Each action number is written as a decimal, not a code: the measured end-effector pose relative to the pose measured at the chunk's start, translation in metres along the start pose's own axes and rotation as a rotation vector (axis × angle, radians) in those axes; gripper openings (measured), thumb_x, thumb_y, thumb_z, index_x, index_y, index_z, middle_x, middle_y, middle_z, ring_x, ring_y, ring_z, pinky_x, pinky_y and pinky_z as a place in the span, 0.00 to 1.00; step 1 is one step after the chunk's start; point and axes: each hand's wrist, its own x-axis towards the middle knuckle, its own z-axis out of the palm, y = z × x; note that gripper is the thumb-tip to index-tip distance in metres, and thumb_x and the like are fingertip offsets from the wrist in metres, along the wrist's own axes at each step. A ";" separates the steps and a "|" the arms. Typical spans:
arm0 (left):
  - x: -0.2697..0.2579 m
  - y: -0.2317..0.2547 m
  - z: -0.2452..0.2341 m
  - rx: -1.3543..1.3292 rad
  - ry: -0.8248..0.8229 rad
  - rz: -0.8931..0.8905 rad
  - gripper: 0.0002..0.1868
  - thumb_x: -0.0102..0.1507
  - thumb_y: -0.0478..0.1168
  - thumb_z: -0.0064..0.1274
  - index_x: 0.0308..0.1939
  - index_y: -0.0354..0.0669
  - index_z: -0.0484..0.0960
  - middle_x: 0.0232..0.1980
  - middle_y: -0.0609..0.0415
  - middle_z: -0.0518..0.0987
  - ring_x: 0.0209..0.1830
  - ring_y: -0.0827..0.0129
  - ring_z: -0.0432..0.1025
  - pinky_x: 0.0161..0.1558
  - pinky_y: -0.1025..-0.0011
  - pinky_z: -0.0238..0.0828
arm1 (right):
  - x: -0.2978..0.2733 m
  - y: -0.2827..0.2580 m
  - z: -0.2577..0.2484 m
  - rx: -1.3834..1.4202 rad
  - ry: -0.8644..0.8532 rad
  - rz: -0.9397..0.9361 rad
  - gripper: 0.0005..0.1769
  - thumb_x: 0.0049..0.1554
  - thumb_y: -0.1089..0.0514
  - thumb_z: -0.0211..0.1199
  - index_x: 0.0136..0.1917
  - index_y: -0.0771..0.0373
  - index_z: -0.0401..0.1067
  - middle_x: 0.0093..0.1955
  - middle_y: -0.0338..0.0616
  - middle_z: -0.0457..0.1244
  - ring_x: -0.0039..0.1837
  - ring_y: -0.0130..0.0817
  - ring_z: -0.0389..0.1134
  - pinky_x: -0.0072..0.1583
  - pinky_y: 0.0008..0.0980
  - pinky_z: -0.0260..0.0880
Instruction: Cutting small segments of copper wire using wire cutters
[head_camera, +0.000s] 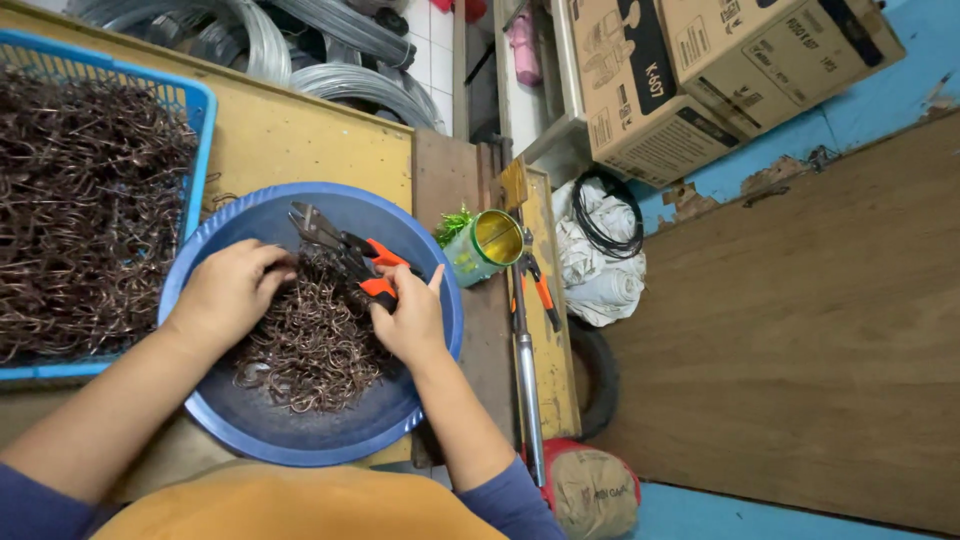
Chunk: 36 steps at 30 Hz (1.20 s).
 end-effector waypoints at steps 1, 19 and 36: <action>-0.001 -0.007 0.008 0.002 -0.004 -0.004 0.11 0.66 0.44 0.62 0.51 0.50 0.90 0.45 0.49 0.85 0.48 0.48 0.80 0.52 0.55 0.74 | -0.001 -0.003 0.000 0.004 -0.003 0.003 0.13 0.51 0.63 0.65 0.51 0.62 0.70 0.61 0.49 0.74 0.63 0.56 0.76 0.82 0.81 0.23; -0.010 -0.015 0.029 0.522 -0.468 -0.214 0.19 0.68 0.58 0.47 0.56 0.69 0.89 0.46 0.61 0.92 0.54 0.58 0.86 0.60 0.49 0.75 | -0.006 0.002 0.007 0.010 0.097 -0.053 0.10 0.53 0.60 0.69 0.46 0.55 0.69 0.56 0.45 0.75 0.62 0.51 0.76 0.82 0.80 0.26; -0.008 0.020 -0.026 -0.324 0.212 0.153 0.09 0.68 0.37 0.63 0.51 0.38 0.90 0.54 0.43 0.78 0.58 0.53 0.73 0.65 0.59 0.69 | -0.004 0.037 0.019 0.040 0.072 -0.008 0.08 0.50 0.67 0.54 0.44 0.59 0.63 0.39 0.43 0.61 0.42 0.53 0.65 0.83 0.78 0.27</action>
